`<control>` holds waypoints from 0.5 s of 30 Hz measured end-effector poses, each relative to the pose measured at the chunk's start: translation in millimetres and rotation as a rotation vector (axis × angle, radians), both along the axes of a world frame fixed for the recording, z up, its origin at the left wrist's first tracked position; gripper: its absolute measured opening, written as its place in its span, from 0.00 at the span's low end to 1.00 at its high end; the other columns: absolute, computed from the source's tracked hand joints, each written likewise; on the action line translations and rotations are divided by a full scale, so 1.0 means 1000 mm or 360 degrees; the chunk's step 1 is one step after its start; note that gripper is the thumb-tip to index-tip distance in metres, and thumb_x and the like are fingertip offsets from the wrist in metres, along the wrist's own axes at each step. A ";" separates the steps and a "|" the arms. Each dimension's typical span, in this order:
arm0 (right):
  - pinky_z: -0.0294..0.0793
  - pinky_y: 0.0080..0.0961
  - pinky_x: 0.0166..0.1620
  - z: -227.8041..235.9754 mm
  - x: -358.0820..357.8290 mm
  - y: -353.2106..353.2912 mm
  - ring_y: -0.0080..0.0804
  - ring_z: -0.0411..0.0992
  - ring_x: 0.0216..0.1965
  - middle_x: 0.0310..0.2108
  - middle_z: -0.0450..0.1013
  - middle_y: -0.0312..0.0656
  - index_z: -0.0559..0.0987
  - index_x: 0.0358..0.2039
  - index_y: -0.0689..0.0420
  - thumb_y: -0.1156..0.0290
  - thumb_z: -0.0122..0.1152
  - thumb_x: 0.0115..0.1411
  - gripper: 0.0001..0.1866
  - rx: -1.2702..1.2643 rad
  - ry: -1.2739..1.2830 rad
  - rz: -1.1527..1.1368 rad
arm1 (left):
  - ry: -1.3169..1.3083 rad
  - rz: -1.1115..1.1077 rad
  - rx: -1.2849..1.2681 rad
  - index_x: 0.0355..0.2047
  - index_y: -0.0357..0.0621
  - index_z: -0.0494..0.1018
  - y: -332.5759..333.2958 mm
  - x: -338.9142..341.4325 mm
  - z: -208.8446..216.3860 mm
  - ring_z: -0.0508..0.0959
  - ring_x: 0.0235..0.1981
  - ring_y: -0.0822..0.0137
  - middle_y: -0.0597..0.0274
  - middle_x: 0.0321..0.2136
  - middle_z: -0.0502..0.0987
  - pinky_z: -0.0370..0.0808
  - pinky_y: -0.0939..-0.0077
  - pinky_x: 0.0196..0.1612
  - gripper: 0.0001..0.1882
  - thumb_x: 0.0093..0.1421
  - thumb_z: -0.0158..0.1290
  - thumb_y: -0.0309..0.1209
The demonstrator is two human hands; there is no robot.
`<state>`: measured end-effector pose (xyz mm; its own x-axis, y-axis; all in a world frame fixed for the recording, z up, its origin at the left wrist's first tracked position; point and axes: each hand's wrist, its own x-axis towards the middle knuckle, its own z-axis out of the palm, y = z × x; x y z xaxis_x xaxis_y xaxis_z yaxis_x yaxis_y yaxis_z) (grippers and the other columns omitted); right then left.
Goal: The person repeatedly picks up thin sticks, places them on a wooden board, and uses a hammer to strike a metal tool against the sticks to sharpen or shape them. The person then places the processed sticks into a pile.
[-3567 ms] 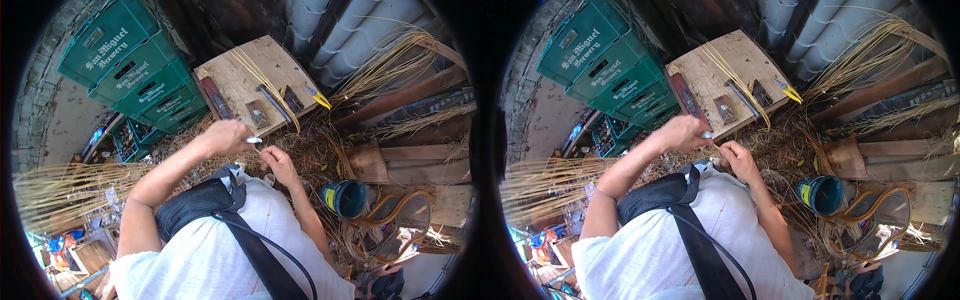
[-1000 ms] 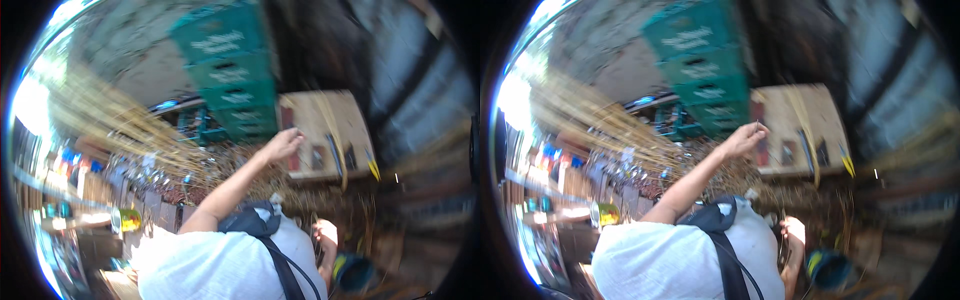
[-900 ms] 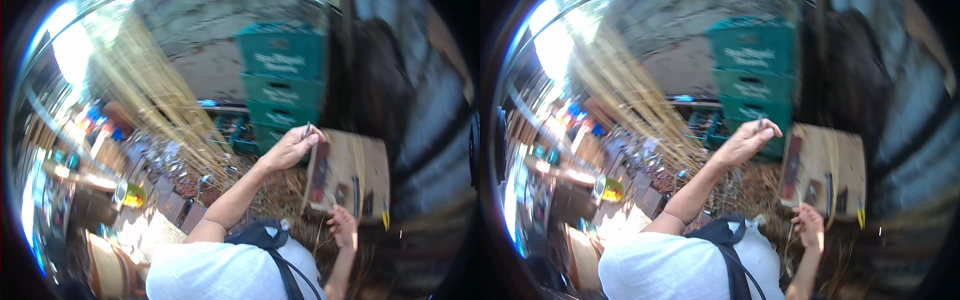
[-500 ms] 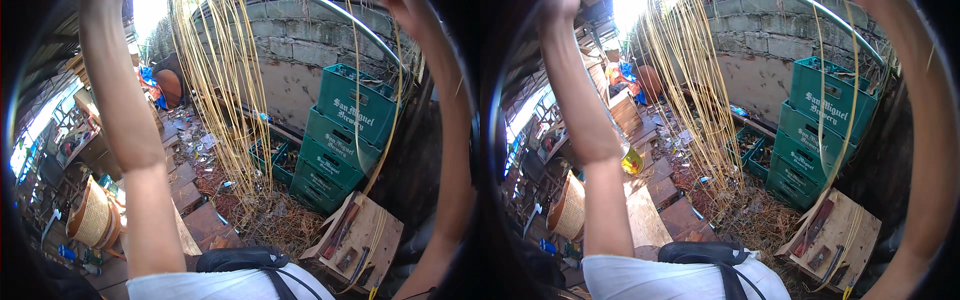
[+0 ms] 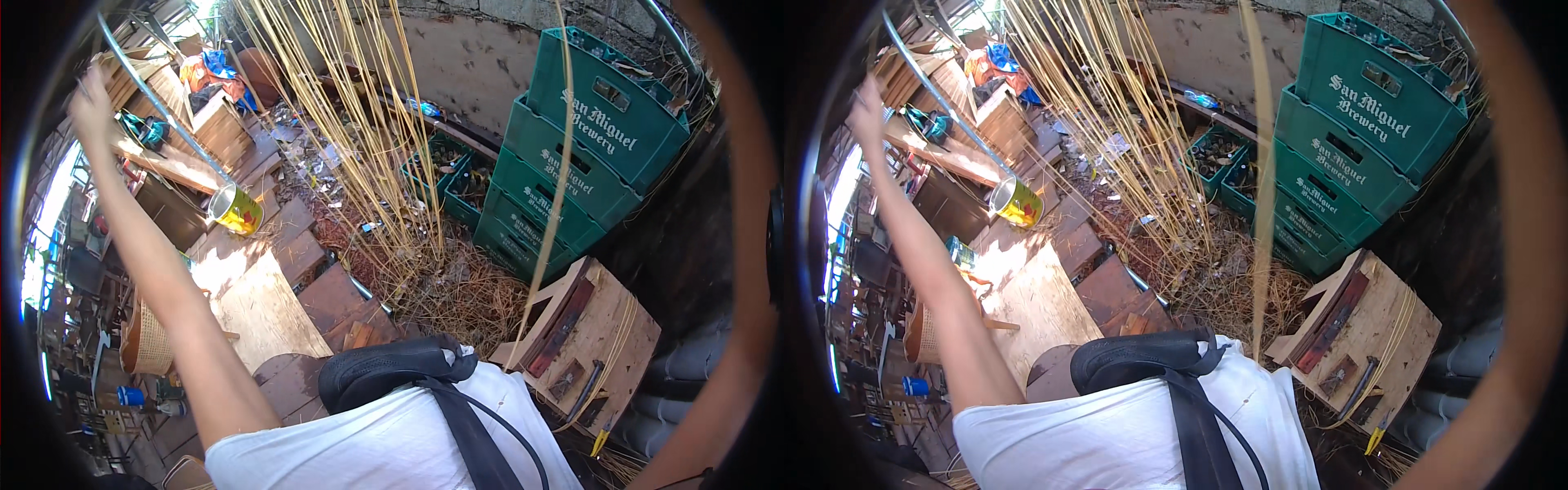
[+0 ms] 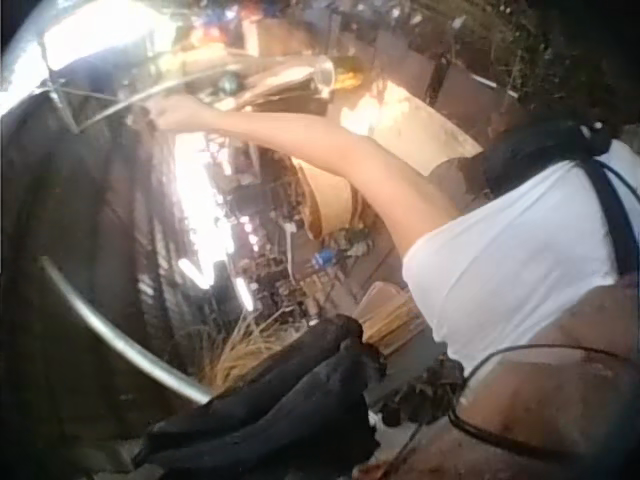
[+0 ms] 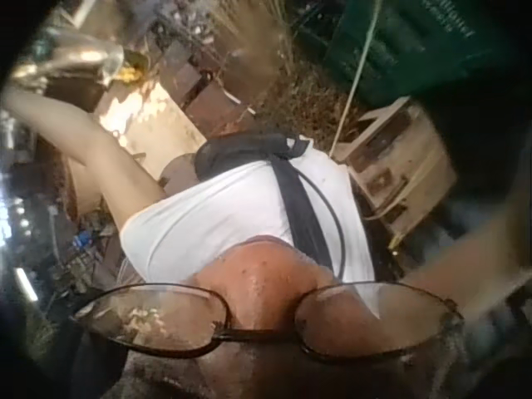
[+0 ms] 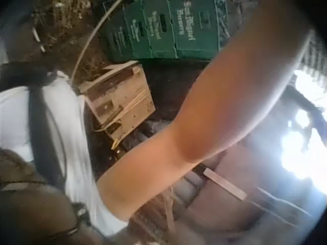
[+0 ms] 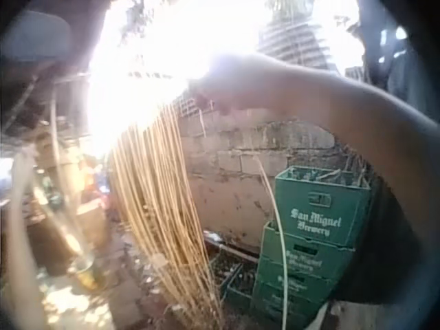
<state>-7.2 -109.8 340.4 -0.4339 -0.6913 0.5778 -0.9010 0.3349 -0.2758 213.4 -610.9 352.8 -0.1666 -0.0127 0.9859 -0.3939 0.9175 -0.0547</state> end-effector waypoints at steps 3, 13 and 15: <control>0.73 0.35 0.39 -0.073 -0.029 -0.044 0.42 0.75 0.36 0.33 0.76 0.53 0.76 0.38 0.63 0.63 0.49 0.62 0.15 0.0154 -0.0311 0.0077 | -0.0438 0.0522 0.0754 0.33 0.38 0.76 -0.021 0.057 -0.230 0.77 0.28 0.49 0.47 0.25 0.78 0.72 0.59 0.35 0.22 0.65 0.39 0.43; 0.68 0.23 0.23 -0.172 -0.098 -0.087 0.25 0.67 0.20 0.18 0.68 0.39 0.73 0.25 0.63 0.67 0.45 0.65 0.15 -0.0038 -0.1204 0.0507 | -0.0743 -0.0766 0.2052 0.33 0.38 0.74 0.224 -0.072 -0.526 0.77 0.28 0.72 0.62 0.24 0.78 0.72 0.76 0.35 0.17 0.67 0.43 0.39; 0.71 0.27 0.26 -0.177 -0.090 -0.094 0.30 0.71 0.22 0.21 0.72 0.45 0.75 0.28 0.65 0.66 0.46 0.64 0.15 -0.0035 -0.0973 0.0455 | -0.0702 -0.0771 0.2027 0.35 0.38 0.74 0.215 -0.065 -0.560 0.75 0.29 0.75 0.62 0.25 0.77 0.70 0.79 0.34 0.17 0.68 0.42 0.38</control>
<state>-96.8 -203.6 163.5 -0.4890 -0.8185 0.3016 -0.6332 0.0952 -0.7681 148.4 -396.1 -206.9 -0.6940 -0.6875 0.2138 -0.2009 0.4701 0.8595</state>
